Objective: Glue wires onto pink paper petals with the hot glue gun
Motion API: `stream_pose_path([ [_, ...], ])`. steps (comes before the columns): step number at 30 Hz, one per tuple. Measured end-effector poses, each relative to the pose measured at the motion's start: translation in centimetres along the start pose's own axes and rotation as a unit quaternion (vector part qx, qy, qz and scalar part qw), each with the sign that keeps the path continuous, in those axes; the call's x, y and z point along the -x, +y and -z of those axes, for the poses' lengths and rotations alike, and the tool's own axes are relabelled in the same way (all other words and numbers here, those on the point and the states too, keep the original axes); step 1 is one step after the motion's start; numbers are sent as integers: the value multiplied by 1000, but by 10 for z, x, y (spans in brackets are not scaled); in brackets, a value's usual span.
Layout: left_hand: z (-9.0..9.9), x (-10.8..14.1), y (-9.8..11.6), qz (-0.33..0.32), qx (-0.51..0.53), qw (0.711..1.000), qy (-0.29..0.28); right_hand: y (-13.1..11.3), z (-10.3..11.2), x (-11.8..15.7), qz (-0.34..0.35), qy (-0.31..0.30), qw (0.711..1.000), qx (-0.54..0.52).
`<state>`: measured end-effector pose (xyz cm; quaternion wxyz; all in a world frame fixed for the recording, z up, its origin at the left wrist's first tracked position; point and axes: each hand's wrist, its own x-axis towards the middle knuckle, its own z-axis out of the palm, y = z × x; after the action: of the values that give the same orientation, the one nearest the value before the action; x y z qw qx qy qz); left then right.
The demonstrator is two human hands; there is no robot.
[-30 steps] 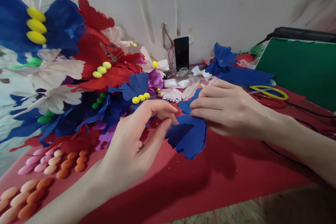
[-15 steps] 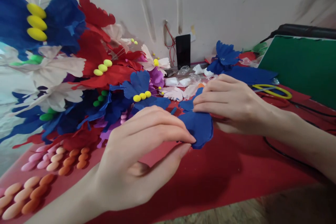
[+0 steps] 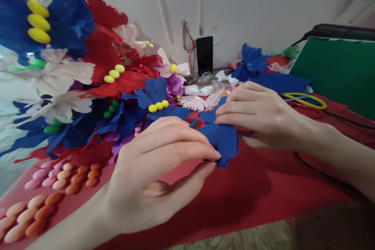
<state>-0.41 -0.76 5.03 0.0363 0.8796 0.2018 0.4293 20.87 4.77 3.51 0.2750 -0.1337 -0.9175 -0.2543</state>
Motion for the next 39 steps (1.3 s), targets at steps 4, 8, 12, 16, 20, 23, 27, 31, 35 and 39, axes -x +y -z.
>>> stream_pose_path([
  [4, 0, 0, -1, -3, -12, 1000, -3, -1, 0, -1, 1, 0, 1000, -3],
  [8, 2, -3, 4, 10, -15, 1000, -7, -1, 0, -1, -1, 4, 1000, 7],
  [12, 3, -7, 5, 2, -11, 1000, -1, -1, 1, -2, 1, 5, 1000, 14],
  [16, 2, -6, 4, -9, -14, 1000, 6, -2, 1, -1, 0, 22, 999, 26],
  [20, 2, -6, 5, -8, -14, 1000, 0, -3, 0, -2, 3, 26, 999, 27],
  [23, 2, -6, 6, -12, -11, 1000, 11, -3, 0, -3, 2, 31, 999, 21],
  [27, 1, -3, 5, 0, -2, 1000, -3, -4, 0, -4, -4, 37, 999, 16],
  [31, 3, 1, 4, 2, 7, 1000, -13, -4, 0, -4, -2, 46, 999, 17],
  [35, 4, -2, 6, 12, 9, 999, -31, -3, -1, -3, 0, 39, 999, 20],
  [39, 3, -5, 6, 16, 4, 999, -31, -3, -1, -3, 2, 41, 999, 32],
])
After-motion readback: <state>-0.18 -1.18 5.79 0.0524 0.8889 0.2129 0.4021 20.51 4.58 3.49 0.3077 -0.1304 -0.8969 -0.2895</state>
